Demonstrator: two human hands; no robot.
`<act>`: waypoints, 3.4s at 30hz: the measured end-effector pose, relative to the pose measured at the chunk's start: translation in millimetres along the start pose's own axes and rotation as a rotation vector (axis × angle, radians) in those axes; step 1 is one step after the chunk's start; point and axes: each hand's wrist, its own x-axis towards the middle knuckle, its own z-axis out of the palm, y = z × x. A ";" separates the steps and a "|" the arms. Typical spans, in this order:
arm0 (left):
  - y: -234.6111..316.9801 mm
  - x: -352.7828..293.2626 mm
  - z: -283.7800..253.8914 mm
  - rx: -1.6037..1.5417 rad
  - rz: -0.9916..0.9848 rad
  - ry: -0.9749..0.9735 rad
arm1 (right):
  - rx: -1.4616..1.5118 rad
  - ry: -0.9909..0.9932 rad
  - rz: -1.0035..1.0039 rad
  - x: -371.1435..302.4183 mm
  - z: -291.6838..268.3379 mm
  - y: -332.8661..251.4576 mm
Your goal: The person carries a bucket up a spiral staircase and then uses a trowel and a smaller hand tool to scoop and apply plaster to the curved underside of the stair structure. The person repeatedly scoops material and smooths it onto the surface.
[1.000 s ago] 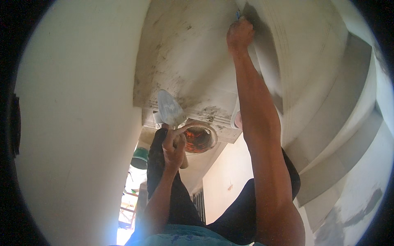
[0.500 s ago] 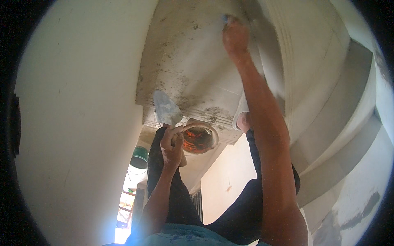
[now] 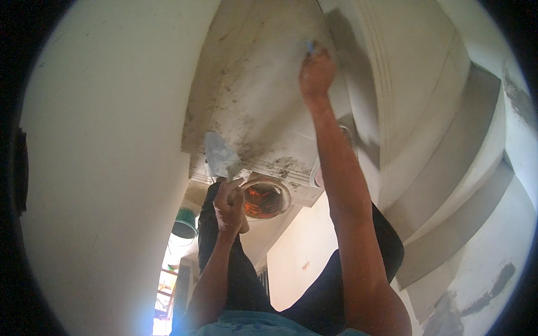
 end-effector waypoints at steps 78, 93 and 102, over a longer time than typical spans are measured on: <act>37.6 80.9 -24.7 0.060 -0.135 -0.096 | 0.112 -0.343 -0.201 36.9 -32.1 -28.7; 33.8 16.8 -32.7 -0.298 -0.515 -0.140 | -0.074 -0.028 0.122 153.1 27.6 -26.8; 24.4 19.9 -37.5 -0.283 -0.434 -0.146 | -0.120 0.014 -0.029 194.4 25.0 -39.3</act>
